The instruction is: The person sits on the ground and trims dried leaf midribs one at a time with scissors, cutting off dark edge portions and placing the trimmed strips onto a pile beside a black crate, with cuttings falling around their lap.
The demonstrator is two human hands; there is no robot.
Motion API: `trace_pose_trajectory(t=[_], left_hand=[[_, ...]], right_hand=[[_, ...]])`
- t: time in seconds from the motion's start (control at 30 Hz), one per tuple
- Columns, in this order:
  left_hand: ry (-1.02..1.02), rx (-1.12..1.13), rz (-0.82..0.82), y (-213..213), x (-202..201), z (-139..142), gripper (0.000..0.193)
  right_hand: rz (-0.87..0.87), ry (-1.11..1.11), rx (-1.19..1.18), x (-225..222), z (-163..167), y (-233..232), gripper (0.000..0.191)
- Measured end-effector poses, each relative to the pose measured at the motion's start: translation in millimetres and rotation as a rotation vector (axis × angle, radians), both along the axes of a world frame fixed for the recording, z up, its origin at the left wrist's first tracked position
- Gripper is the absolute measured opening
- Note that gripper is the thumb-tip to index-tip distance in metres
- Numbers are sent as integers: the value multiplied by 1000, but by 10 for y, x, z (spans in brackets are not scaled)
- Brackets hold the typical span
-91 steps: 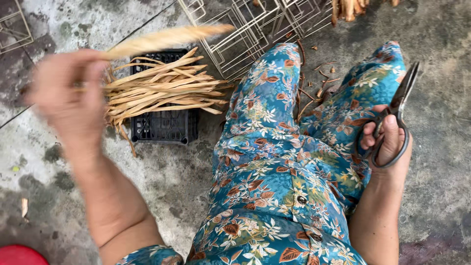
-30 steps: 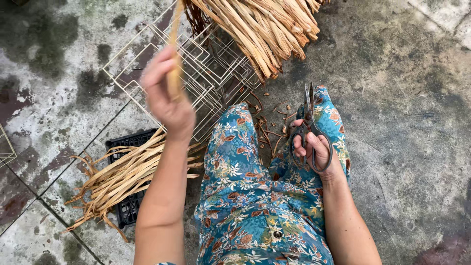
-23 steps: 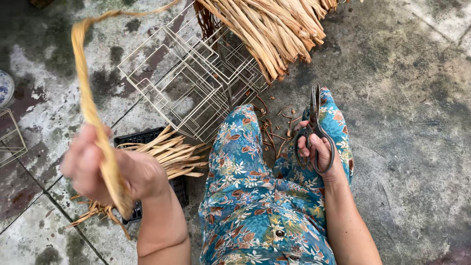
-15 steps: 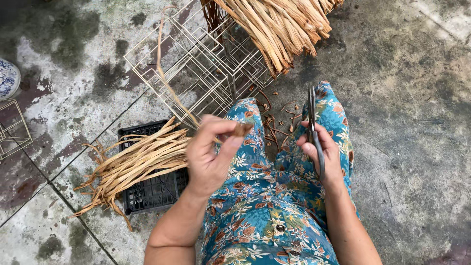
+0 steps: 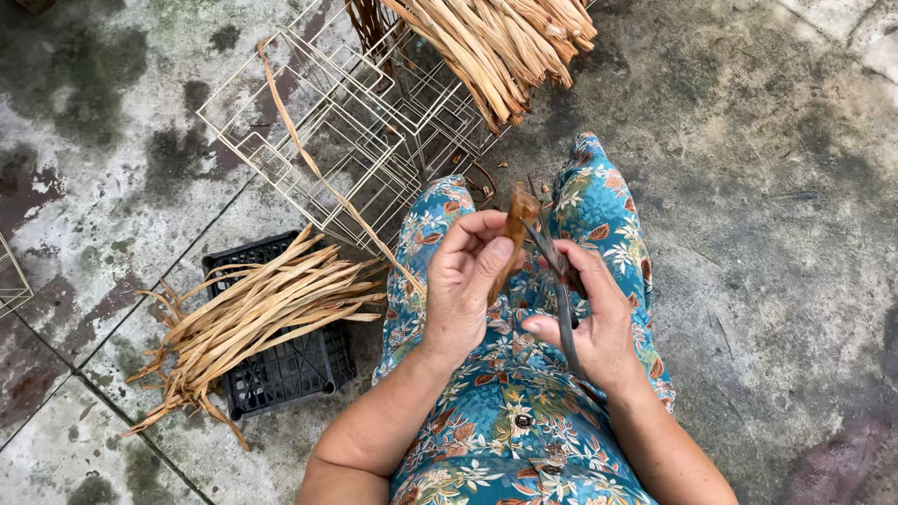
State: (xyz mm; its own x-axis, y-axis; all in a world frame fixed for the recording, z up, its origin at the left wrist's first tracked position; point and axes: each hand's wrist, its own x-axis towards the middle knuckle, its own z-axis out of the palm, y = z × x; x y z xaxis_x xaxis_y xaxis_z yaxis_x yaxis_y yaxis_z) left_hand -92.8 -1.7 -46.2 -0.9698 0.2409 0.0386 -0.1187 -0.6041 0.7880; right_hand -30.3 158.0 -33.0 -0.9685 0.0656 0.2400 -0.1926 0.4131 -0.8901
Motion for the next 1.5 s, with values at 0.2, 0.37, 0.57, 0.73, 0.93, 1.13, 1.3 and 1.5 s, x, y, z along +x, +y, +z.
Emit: trace_pose_trajectory(t=[0.2,0.37,0.57,0.73,0.93,1.13,1.3,1.5], left_hand=[[-59,66,-33,159,105,-12,20],[-67,72,-39,208,147,1,14],[-61,49,-27,246,157,-10,14],[-53,30,-51,260,171,-7,15],[-89,7,-68,259,158,-45,17],[-67,-43,-98,283,175,-74,19],[151,-325,-71,269,182,28,17],[528,-831,361,-50,54,-130,30]], right_hand=[[-49,39,90,0,58,-33,91],[-86,53,153,13,81,-62,93],[-116,82,163,28,38,-51,90],[-163,15,8,76,-108,-26,76],[-153,-31,-104,132,-297,33,67],[-199,-76,-505,131,-353,67,53],[-200,13,-441,66,-325,48,55],[-238,28,-692,56,-362,349,40]])
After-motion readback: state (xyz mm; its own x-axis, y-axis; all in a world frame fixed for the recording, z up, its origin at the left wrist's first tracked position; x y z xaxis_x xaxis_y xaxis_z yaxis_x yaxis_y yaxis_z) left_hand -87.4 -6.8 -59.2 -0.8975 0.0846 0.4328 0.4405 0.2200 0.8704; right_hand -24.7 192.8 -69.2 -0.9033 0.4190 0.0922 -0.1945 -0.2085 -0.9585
